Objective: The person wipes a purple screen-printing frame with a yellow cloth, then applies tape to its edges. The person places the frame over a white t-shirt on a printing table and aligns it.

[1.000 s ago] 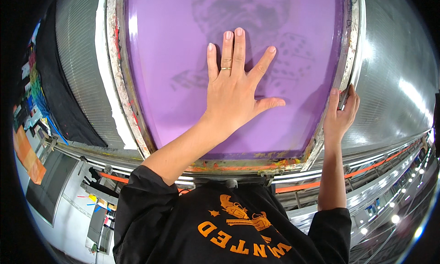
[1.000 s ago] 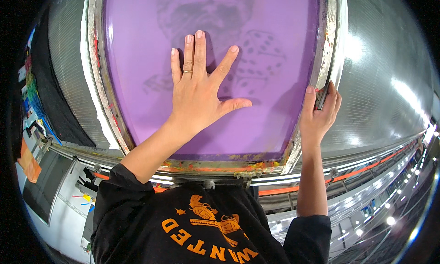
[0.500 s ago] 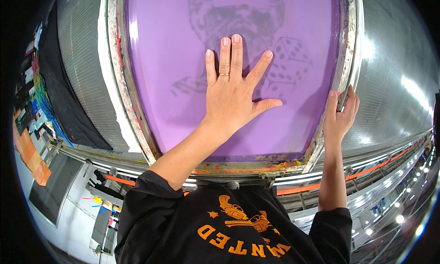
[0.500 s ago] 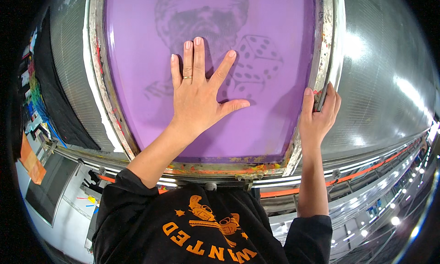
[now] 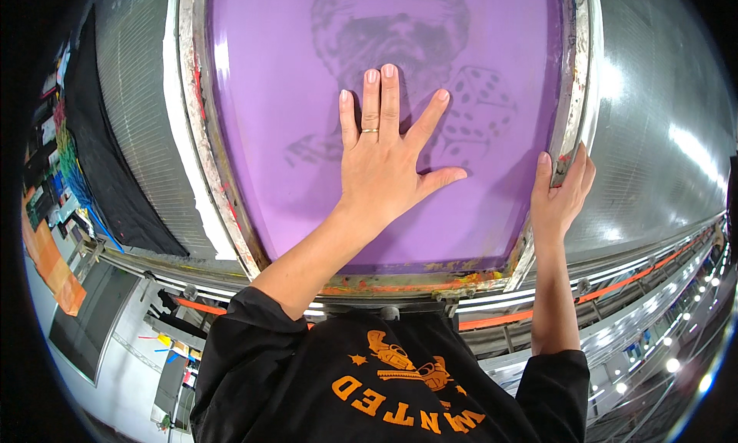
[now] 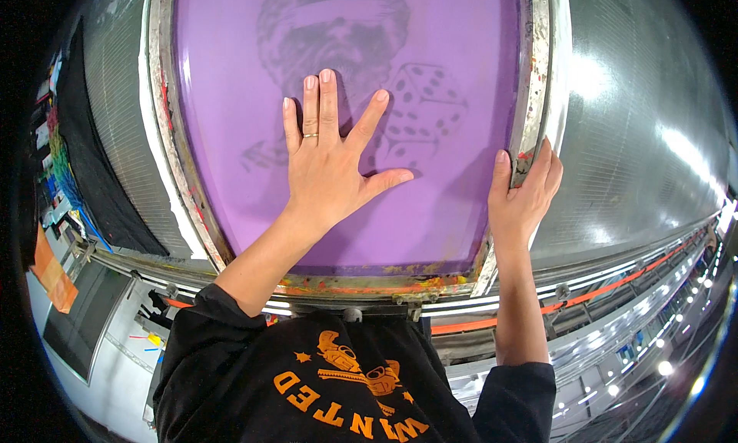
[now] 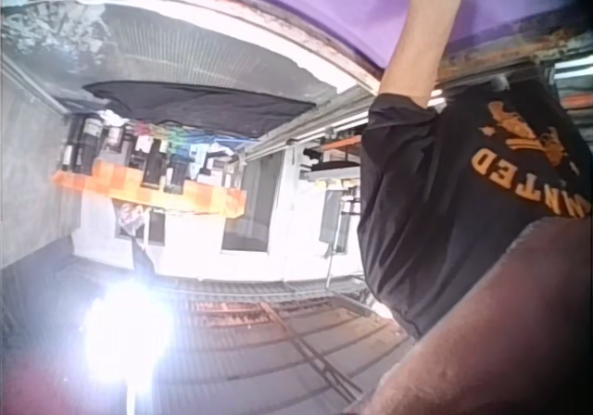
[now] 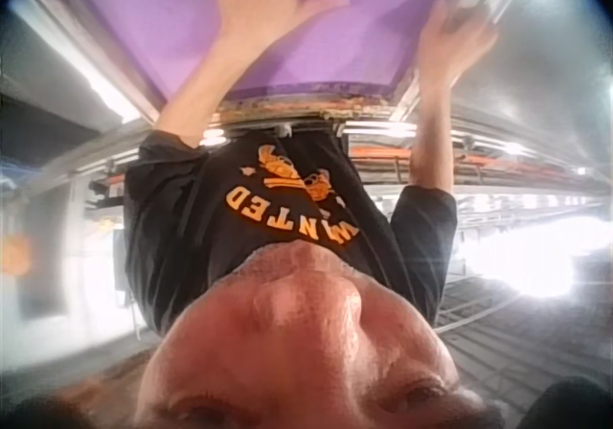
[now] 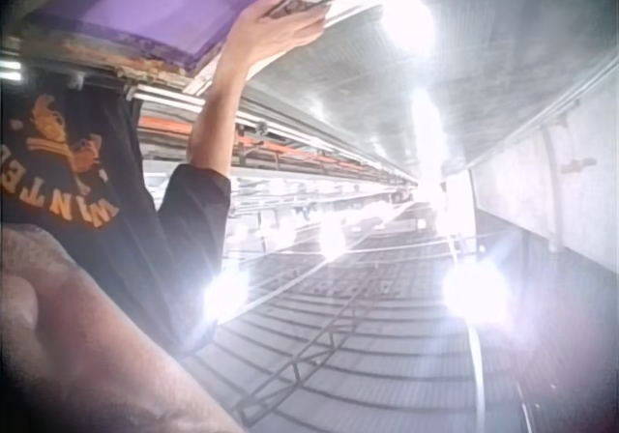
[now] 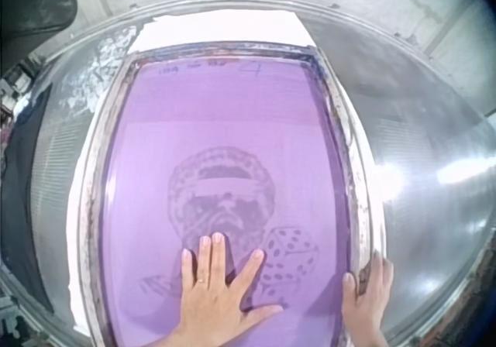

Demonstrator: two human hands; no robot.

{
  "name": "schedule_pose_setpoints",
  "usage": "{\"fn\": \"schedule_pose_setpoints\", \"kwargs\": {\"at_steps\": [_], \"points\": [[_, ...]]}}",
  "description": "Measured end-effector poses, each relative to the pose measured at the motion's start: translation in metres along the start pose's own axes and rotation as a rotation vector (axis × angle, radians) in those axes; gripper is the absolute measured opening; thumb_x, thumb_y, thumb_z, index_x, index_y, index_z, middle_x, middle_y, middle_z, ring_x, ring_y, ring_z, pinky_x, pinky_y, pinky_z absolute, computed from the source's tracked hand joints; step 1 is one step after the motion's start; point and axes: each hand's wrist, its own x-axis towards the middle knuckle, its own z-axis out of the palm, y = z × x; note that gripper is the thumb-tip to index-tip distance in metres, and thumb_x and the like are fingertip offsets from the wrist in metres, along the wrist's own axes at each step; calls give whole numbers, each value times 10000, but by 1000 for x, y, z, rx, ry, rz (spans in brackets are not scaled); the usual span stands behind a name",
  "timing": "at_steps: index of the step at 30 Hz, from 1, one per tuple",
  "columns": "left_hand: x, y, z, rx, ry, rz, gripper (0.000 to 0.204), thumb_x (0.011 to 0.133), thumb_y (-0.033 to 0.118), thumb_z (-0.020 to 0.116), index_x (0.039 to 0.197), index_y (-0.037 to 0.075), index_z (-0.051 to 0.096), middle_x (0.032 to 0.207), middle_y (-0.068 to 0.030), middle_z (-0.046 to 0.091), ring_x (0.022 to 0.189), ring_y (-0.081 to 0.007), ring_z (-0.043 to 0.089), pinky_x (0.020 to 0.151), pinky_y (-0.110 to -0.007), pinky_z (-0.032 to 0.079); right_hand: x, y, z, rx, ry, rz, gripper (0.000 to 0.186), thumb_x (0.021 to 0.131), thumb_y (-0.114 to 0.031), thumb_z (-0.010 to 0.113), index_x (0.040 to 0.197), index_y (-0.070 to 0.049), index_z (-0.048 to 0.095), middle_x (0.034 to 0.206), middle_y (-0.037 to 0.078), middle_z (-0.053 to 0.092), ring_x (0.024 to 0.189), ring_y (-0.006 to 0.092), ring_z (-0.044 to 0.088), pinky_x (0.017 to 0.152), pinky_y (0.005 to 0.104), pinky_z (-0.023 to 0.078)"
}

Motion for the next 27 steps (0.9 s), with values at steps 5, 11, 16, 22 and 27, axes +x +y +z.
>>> {"fn": "schedule_pose_setpoints", "kwargs": {"at_steps": [5, 11, 16, 22, 27], "points": [[0, 1, -4, -15, -20, -8, 996, 767, 776, 647, 1593, 298, 363, 1648, -327, 132, 1545, -466, 94, 1198, -665, 82, 1, -2, 0, 35, -10, 28, 633, 970, -304, 669, 1441, 39, 424, 1296, 239, 487, 1194, 408, 502, 989, 521, 439], [1, 1, -3, -6, -10, 0, 980, 792, 826, 580, 1580, 271, 400, 1635, -348, 152, 1541, -480, 115, 1183, -680, 77, 1, 1, 2, 63, 13, 24, 620, 955, -273, 690, 1428, 37, 437, 1292, 232, 491, 1183, 399, 508, 970, 501, 452], [-1, 0, -5, 0, 22, 22, 1016, 789, 814, 600, 1583, 216, 389, 1639, -331, 167, 1536, -481, 137, 1190, -666, 85, 1, 1, 1, 89, 18, 34, 610, 948, -251, 698, 1422, 39, 446, 1286, 233, 495, 1176, 396, 513, 967, 496, 454], [-7, -51, -56, -185, 78, -30, 981, 832, 671, 697, 1561, 87, 397, 1611, -267, 313, 1489, -435, 299, 1205, -570, 214, 0, -2, -1, 115, 9, 58, 602, 946, -238, 701, 1415, 46, 453, 1282, 245, 500, 1169, 400, 517, 964, 496, 453], [-19, -149, -107, 264, 230, -146, 876, 887, 583, 695, 1546, 76, 420, 1584, -248, 373, 1481, -415, 322, 1206, -561, 223, 1, 1, 1, 69, 30, 4, 611, 940, -243, 710, 1405, 61, 455, 1273, 251, 501, 1163, 404, 517, 959, 497, 454]]}}
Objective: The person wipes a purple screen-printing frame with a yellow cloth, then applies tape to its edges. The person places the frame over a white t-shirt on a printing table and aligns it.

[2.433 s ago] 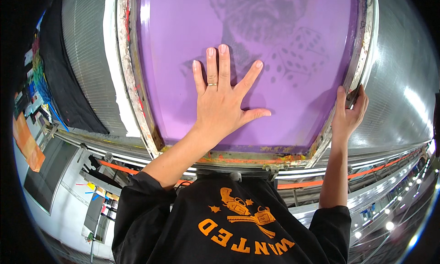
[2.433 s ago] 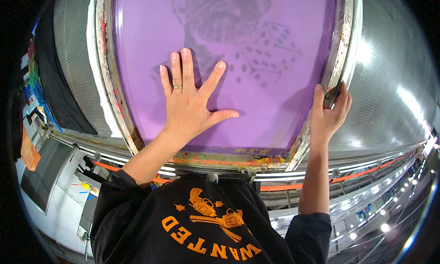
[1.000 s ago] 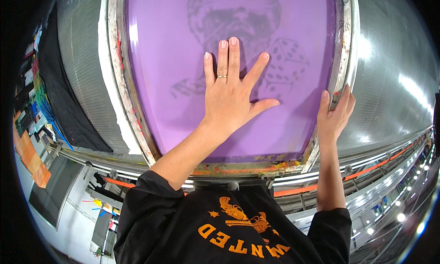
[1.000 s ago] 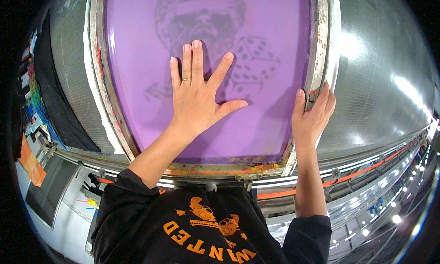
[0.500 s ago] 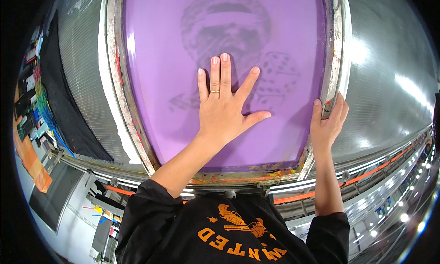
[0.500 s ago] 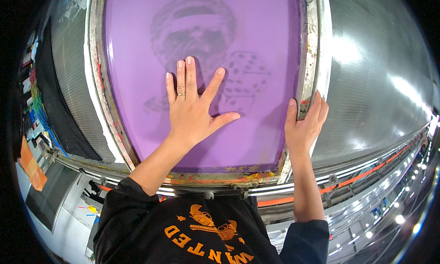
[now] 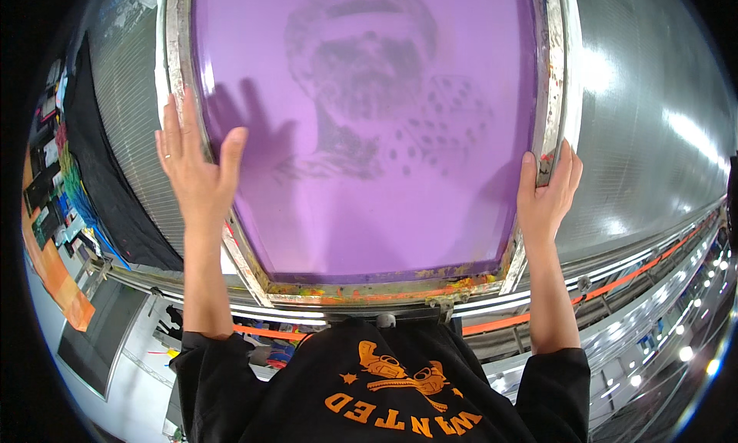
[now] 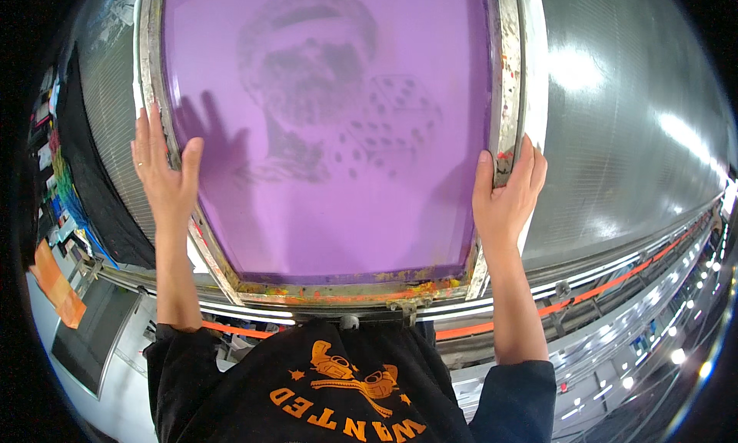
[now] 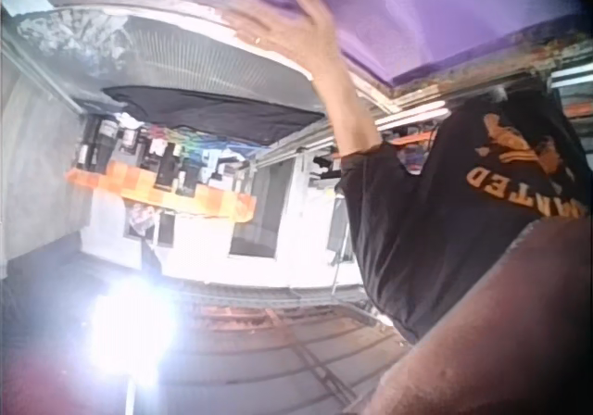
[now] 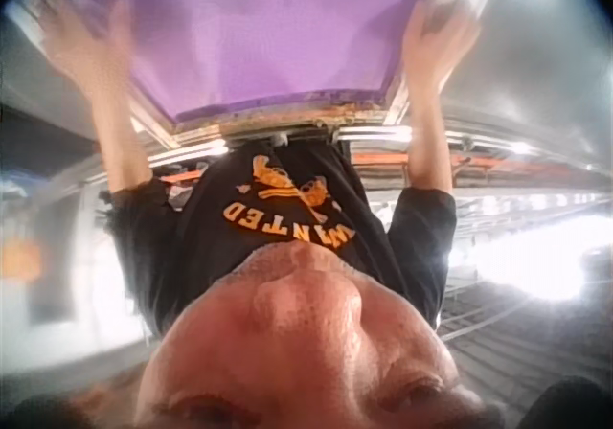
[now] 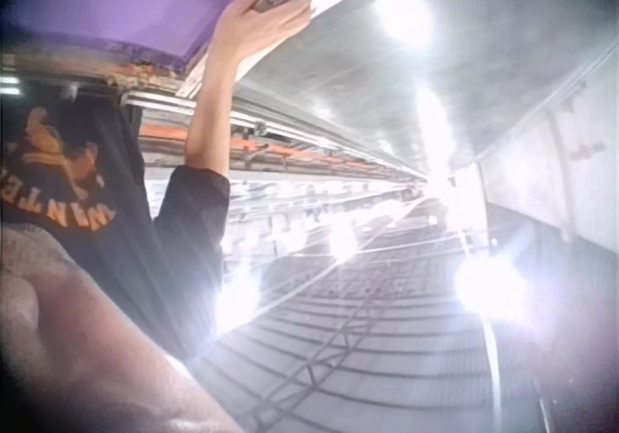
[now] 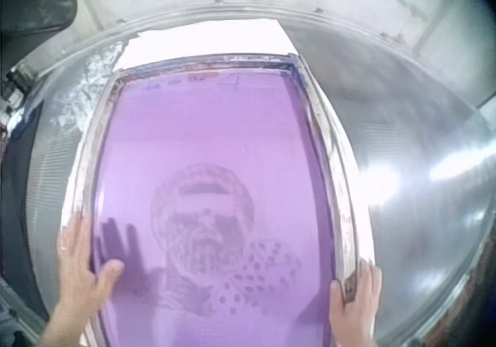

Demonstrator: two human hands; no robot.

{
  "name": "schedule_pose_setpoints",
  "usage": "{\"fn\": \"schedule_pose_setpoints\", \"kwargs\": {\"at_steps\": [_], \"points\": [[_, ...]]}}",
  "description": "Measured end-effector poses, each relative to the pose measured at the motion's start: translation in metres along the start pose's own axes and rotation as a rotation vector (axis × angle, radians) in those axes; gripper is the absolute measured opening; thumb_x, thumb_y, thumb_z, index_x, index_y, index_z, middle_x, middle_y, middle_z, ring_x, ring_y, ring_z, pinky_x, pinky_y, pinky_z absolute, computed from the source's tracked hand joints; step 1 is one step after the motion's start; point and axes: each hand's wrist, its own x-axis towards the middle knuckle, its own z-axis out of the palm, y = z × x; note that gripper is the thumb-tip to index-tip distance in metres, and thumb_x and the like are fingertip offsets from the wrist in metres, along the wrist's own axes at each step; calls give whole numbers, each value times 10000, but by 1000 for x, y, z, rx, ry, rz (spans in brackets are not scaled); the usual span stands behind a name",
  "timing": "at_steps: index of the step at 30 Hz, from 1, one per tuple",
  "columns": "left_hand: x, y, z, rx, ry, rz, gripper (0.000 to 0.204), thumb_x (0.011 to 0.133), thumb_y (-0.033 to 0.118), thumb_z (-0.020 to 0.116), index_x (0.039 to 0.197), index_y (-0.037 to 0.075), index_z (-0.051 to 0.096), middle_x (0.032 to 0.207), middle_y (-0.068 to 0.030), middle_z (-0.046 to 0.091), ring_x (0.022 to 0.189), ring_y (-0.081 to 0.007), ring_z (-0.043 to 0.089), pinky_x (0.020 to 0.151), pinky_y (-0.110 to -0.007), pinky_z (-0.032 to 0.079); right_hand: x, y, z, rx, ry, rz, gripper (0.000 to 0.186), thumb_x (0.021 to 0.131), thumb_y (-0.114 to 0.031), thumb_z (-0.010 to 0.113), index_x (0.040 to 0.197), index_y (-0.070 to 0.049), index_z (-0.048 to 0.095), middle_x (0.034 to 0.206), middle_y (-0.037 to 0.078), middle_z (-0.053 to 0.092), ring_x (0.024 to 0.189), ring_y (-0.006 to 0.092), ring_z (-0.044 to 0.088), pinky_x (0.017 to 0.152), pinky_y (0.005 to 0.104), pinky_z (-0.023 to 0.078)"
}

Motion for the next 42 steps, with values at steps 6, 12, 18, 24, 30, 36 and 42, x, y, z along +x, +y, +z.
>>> {"fn": "schedule_pose_setpoints", "kwargs": {"at_steps": [6, 12, 18, 24, 30, 36, 42], "points": [[-11, -25, 16, -69, 63, 45, 684, 969, 475, 647, 1489, 56, 501, 1580, -235, 394, 1467, -381, 367, 1183, -501, 293, 4, -4, -1, 21, 0, 23, 640, 928, -266, 728, 1405, 62, 455, 1265, 253, 505, 1161, 405, 519, 955, 494, 456], [-16, -31, 24, -126, 169, -124, 602, 1000, 406, 622, 1466, 40, 515, 1538, -235, 451, 1436, -373, 409, 1158, -462, 342, 1, 2, 1, 24, 19, 1, 642, 930, -294, 721, 1403, 53, 462, 1263, 255, 507, 1161, 409, 519, 971, 501, 452], [-16, -29, 22, -124, 111, -224, 630, 995, 414, 612, 1496, 58, 474, 1572, -197, 412, 1438, -366, 411, 1163, -462, 359, -3, 4, 2, 35, 25, -2, 643, 929, -296, 714, 1408, 50, 460, 1265, 252, 504, 1163, 419, 511, 979, 505, 447], [-14, -27, 21, -73, 95, -259, 626, 996, 417, 586, 1514, 91, 460, 1595, -129, 403, 1443, -337, 418, 1146, -444, 393, -4, 6, 2, 52, 23, -26, 647, 928, -289, 711, 1409, 58, 454, 1266, 251, 498, 1159, 415, 507, 980, 502, 446], [-16, -26, 24, -32, 113, -276, 618, 986, 409, 593, 1506, 100, 472, 1589, -111, 418, 1405, -343, 469, 1130, -453, 419, -2, 8, 1, 79, 27, -37, 636, 924, -267, 710, 1403, 63, 454, 1259, 246, 497, 1150, 407, 509, 975, 491, 451], [-17, -24, 23, -47, 149, -268, 605, 985, 419, 595, 1486, 94, 501, 1572, -126, 442, 1408, -336, 467, 1133, -450, 414, -3, 7, 0, 91, 25, -13, 632, 913, -242, 713, 1398, 72, 456, 1245, 241, 503, 1145, 398, 516, 962, 477, 464], [-16, -24, 23, -104, 157, -291, 604, 984, 425, 597, 1481, 92, 509, 1567, -122, 452, 1410, -331, 465, 1136, -447, 409, 0, 8, 0, 96, 20, -19, 627, 917, -250, 712, 1389, 79, 462, 1241, 238, 503, 1127, 382, 530, 946, 460, 474]]}}
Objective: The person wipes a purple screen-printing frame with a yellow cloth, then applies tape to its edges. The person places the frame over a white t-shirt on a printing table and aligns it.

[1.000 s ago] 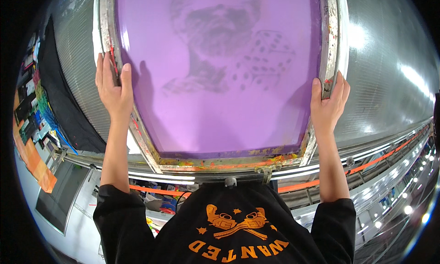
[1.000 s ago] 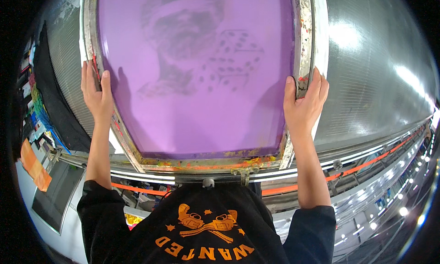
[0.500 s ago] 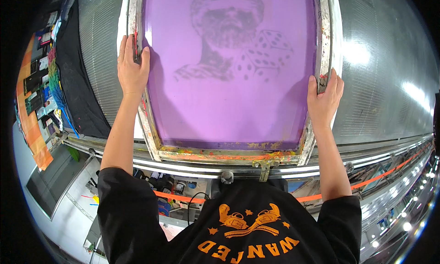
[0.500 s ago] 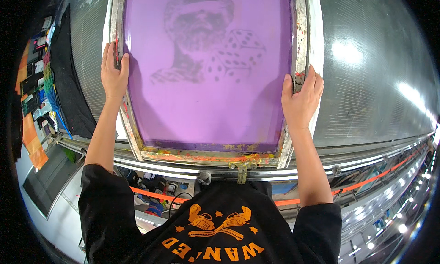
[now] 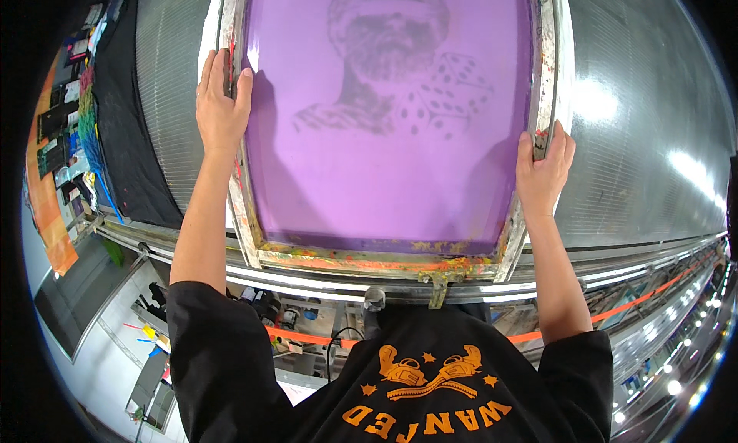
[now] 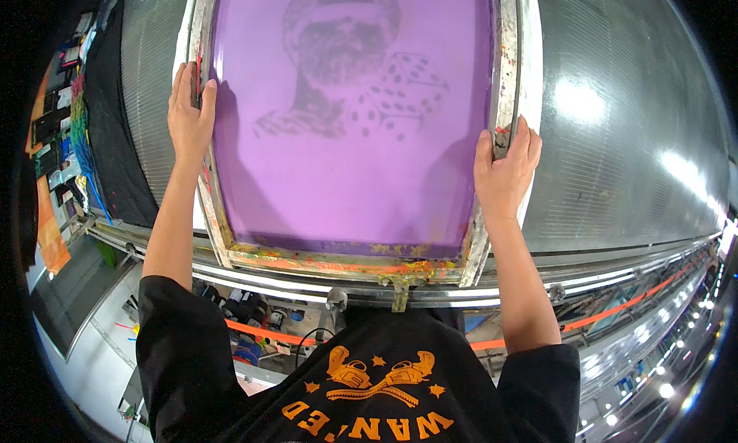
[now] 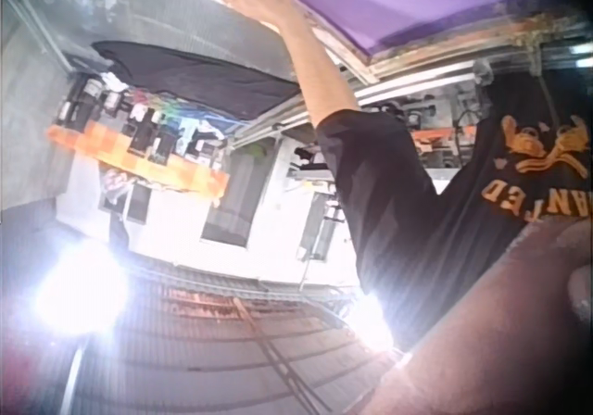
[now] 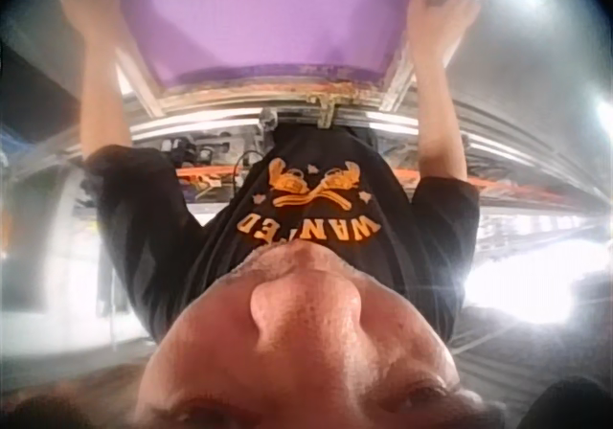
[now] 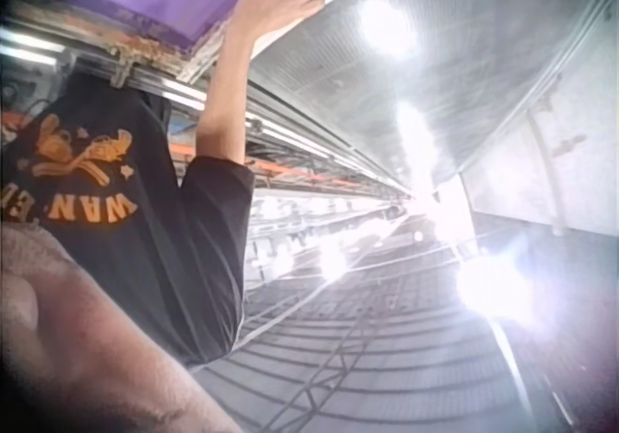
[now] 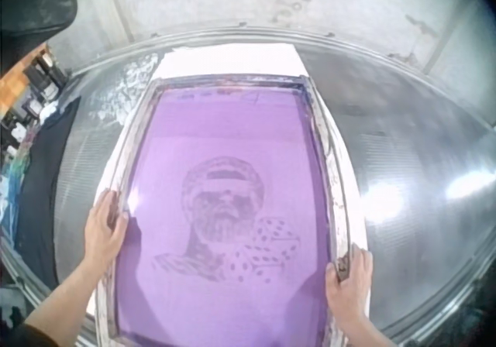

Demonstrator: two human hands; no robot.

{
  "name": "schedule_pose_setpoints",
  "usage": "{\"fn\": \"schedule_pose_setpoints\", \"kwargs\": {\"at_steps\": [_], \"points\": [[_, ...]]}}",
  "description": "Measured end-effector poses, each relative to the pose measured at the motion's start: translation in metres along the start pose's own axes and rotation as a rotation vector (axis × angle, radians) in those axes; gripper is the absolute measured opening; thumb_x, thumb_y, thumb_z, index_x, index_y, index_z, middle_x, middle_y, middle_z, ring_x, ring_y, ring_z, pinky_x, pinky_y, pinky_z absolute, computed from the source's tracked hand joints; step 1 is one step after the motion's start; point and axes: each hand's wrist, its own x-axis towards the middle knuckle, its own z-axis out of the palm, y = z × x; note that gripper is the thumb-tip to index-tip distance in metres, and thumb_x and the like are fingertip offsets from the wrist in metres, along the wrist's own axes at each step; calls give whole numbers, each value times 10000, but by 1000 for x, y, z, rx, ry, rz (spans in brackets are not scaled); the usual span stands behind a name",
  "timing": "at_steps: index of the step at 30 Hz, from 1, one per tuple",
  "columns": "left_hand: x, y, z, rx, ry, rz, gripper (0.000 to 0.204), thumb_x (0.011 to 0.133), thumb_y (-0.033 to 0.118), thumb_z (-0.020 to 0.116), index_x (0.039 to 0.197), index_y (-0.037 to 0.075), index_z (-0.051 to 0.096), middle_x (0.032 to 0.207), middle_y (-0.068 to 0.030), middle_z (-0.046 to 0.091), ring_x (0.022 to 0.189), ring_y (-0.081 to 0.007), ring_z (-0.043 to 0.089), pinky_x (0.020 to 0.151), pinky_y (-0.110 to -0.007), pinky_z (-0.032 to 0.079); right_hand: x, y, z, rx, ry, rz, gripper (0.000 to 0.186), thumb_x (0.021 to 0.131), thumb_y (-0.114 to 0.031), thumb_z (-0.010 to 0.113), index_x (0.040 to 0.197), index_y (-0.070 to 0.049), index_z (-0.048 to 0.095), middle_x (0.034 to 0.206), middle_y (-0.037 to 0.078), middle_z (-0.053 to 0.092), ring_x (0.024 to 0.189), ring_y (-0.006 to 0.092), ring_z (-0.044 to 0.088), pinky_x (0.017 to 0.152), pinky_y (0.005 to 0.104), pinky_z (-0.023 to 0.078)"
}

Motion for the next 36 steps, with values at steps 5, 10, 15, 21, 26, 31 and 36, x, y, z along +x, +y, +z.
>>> {"fn": "schedule_pose_setpoints", "kwargs": {"at_steps": [5, 10, 15, 21, 26, 31, 36], "points": [[1, -1, 0, 30, -10, 7, 623, 983, 432, 598, 1484, 74, 496, 1578, -133, 433, 1411, -342, 460, 1137, -452, 408, 0, 2, 1, 7, -4, 8, 638, 922, -283, 714, 1386, 78, 468, 1235, 235, 503, 1123, 378, 533, 945, 461, 474], [-2, -2, 2, 52, 96, -69, 706, 970, 475, 612, 1502, 38, 455, 1495, -213, 464, 1354, -355, 496, 1109, -450, 423, 5, -10, -7, 134, -11, 124, 746, 906, -403, 748, 1407, 75, 470, 1242, 217, 499, 1143, 357, 536, 961, 463, 475], [0, 4, -5, 24, 4, -255, 669, 946, 520, 637, 1366, 3, 576, 1298, -204, 553, 1206, -340, 569, 1014, -453, 462, 5, -13, -9, 123, -39, 174, 764, 898, -450, 751, 1394, 73, 496, 1264, 198, 489, 1161, 350, 533, 979, 447, 474], [1, -9, 2, -26, 37, -212, 535, 931, 494, 658, 1108, -9, 696, 1119, -167, 611, 1044, -333, 598, 929, -439, 479, 5, -3, 2, 36, 0, 83, 675, 912, -397, 735, 1341, 82, 530, 1251, 206, 514, 1180, 364, 530, 982, 442, 479], [7, -6, -3, -56, -23, -146, 470, 926, 430, 666, 1053, -22, 691, 1061, -159, 624, 1001, -347, 602, 901, -437, 478, 0, 11, 8, 4, 83, 15, 625, 894, -327, 744, 1311, 101, 558, 1251, 229, 566, 1176, 380, 558, 982, 445, 487], [1, 0, -25, -88, 80, -136, 435, 928, 373, 680, 1106, -24, 674, 1031, -142, 601, 931, -313, 593, 857, -416, 478, -1, -1, -5, 132, 141, 53, 599, 882, -277, 737, 1319, 97, 571, 1267, 228, 588, 1122, 385, 617, 956, 432, 514], [-1, -4, -61, -180, 383, -1, 472, 917, 355, 710, 1138, -58, 663, 1045, -162, 605, 965, -313, 600, 866, -421, 480, -8, -22, -49, 233, 240, 9, 624, 895, -272, 737, 1369, 78, 533, 1253, 200, 595, 1082, 338, 637, 911, 425, 530]]}}
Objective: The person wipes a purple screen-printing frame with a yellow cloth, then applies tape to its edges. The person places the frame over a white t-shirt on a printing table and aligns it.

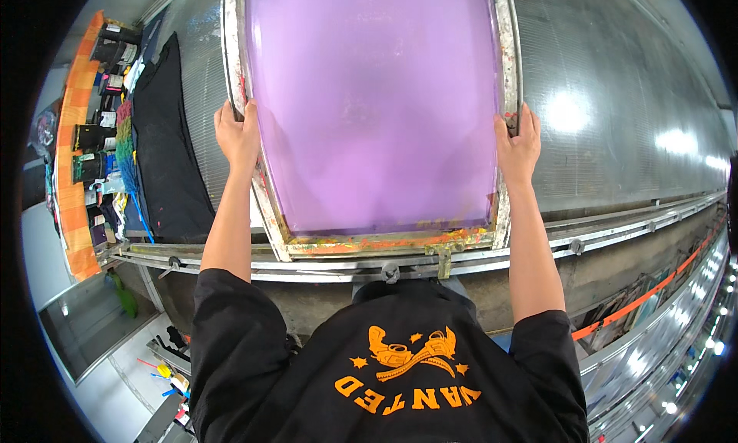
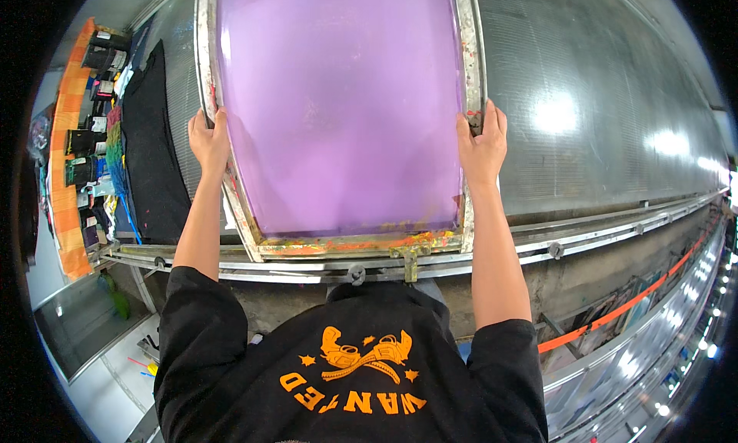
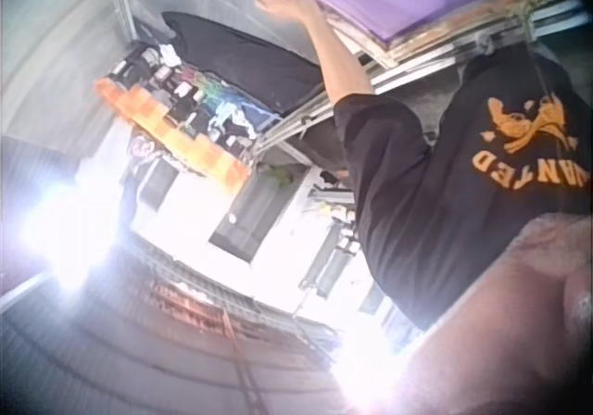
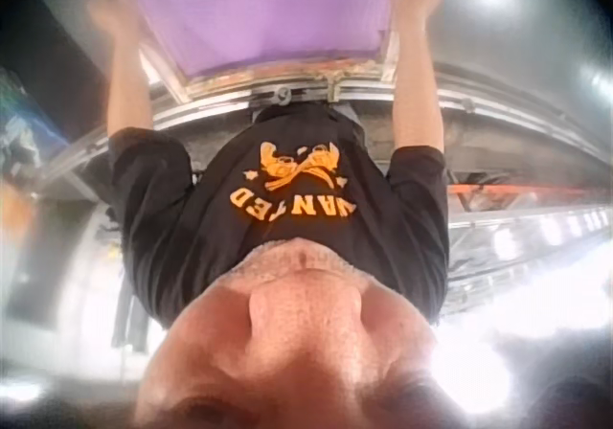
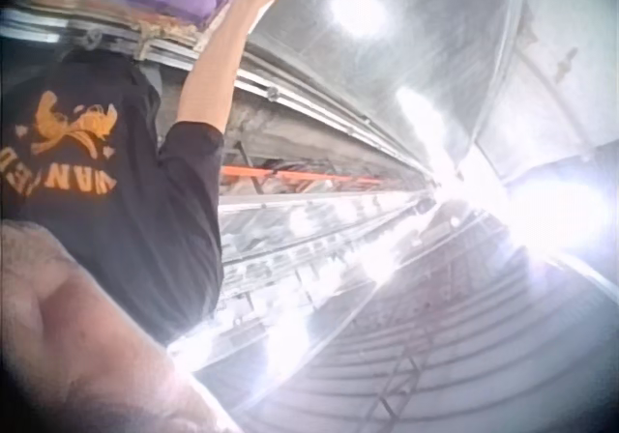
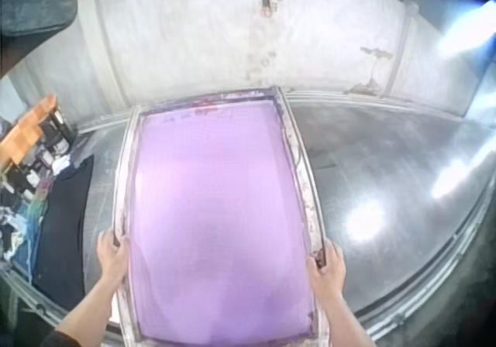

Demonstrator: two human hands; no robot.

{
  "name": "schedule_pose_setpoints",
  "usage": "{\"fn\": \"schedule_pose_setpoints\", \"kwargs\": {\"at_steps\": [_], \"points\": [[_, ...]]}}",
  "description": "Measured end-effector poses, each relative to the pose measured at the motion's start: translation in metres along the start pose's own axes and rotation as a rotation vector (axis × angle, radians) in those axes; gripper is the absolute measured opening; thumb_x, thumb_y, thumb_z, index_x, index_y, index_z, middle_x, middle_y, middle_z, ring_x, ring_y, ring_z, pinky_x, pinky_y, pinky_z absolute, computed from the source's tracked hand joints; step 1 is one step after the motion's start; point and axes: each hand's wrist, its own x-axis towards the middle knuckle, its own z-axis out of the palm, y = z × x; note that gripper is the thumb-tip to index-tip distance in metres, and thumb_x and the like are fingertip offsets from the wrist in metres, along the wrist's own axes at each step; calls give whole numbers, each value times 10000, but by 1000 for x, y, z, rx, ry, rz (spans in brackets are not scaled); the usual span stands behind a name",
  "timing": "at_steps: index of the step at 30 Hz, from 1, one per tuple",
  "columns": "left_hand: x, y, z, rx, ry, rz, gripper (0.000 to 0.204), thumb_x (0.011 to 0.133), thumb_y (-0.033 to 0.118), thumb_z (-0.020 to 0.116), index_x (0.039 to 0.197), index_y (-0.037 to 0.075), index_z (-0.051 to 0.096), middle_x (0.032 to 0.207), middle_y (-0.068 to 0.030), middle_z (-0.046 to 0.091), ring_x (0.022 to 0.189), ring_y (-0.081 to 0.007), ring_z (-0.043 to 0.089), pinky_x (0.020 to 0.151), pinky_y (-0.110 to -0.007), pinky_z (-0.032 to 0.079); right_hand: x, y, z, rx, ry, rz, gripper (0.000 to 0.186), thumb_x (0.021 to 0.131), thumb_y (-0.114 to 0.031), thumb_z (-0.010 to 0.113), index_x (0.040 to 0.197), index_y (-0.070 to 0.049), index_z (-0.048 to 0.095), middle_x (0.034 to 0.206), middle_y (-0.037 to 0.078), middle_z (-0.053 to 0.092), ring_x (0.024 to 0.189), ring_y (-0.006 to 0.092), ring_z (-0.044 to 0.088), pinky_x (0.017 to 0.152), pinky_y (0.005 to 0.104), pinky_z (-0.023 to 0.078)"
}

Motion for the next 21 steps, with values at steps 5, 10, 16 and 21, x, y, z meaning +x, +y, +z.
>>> {"fn": "schedule_pose_setpoints", "kwargs": {"at_steps": [5, 10, 16, 21], "points": [[5, 21, -42, -80, -15, -56, 490, 927, 400, 709, 1188, -13, 680, 1116, -188, 634, 1045, -335, 626, 921, -410, 484, -11, -14, -28, 70, 96, -73, 617, 919, -245, 730, 1397, 71, 501, 1153, 173, 627, 1015, 304, 632, 863, 416, 529], [6, 36, -65, -92, 67, -25, 521, 923, 395, 716, 1202, -42, 661, 1110, -178, 630, 1052, -314, 618, 927, -403, 485, -20, -25, -51, 110, 112, -108, 592, 928, -207, 723, 1391, 77, 488, 1106, 171, 633, 1001, 302, 621, 858, 423, 524], [4, 27, -58, -115, 95, -16, 568, 903, 368, 744, 1236, -80, 634, 1173, -197, 623, 1098, -337, 618, 955, -408, 492, -31, -15, -55, 124, 163, -120, 617, 922, -224, 737, 1391, 87, 485, 1173, 193, 630, 1075, 322, 614, 891, 422, 525], [3, 31, -54, -156, 134, -16, 572, 881, 349, 772, 1237, -80, 642, 1160, -184, 634, 1079, -315, 632, 945, -389, 499, -29, -15, -57, 85, 179, -111, 632, 914, -242, 749, 1386, 96, 502, 1223, 224, 622, 1133, 358, 610, 922, 425, 523]]}}
